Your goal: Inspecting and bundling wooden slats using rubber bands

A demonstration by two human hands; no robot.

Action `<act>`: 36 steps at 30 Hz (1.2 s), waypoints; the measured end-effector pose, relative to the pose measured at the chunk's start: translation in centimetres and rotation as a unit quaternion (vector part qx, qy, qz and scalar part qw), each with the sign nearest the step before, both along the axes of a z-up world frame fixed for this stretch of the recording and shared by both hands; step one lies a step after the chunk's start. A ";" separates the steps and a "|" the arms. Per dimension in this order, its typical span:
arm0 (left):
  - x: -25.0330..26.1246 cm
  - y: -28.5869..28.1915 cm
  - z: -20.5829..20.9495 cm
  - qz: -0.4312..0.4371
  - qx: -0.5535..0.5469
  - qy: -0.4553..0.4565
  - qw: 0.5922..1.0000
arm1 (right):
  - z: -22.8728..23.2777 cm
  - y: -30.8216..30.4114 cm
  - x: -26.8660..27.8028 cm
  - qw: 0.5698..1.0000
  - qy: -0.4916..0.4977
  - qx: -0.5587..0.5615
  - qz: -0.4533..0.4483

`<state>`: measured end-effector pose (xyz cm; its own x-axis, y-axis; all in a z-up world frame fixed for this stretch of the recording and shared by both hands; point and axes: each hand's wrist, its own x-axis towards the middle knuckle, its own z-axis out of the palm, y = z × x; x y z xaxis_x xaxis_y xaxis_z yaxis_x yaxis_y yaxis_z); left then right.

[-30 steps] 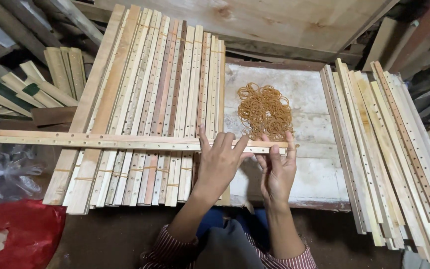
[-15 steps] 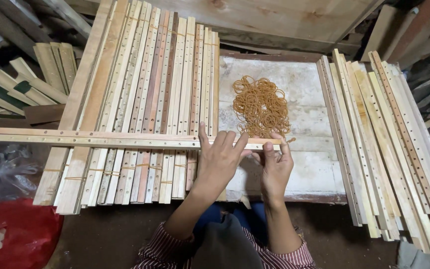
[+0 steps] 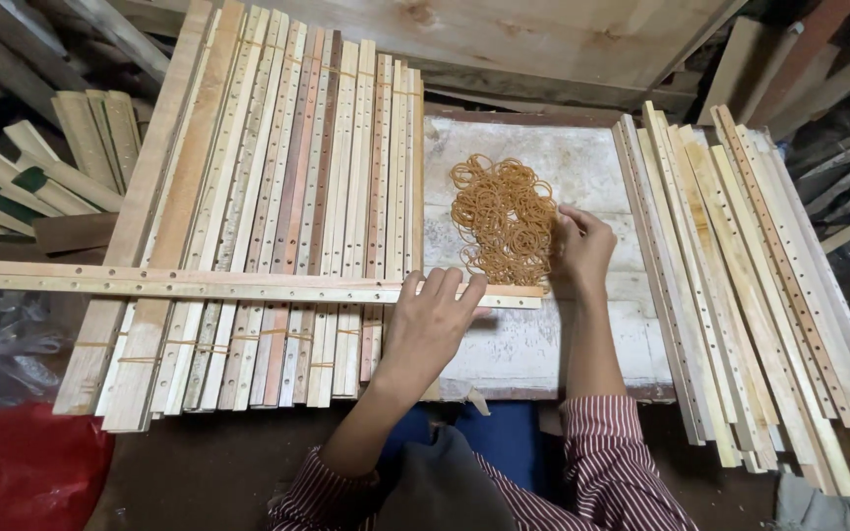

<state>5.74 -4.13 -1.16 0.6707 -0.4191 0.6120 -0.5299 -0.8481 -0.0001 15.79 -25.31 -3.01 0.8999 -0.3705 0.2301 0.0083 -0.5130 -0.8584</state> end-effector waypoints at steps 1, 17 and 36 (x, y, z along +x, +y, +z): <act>-0.1 0.0 0.1 0.002 0.000 -0.002 1.000 | -4.6 -2.5 2.4 1.000 -0.002 0.000 0.002; 0.4 -0.1 -0.3 0.014 -0.017 -0.011 1.000 | -3.2 -4.9 1.7 0.995 -0.092 0.022 0.036; -1.1 -0.3 1.5 -0.006 -0.032 -0.042 0.999 | -0.4 -0.3 -7.5 0.930 -0.130 0.164 0.304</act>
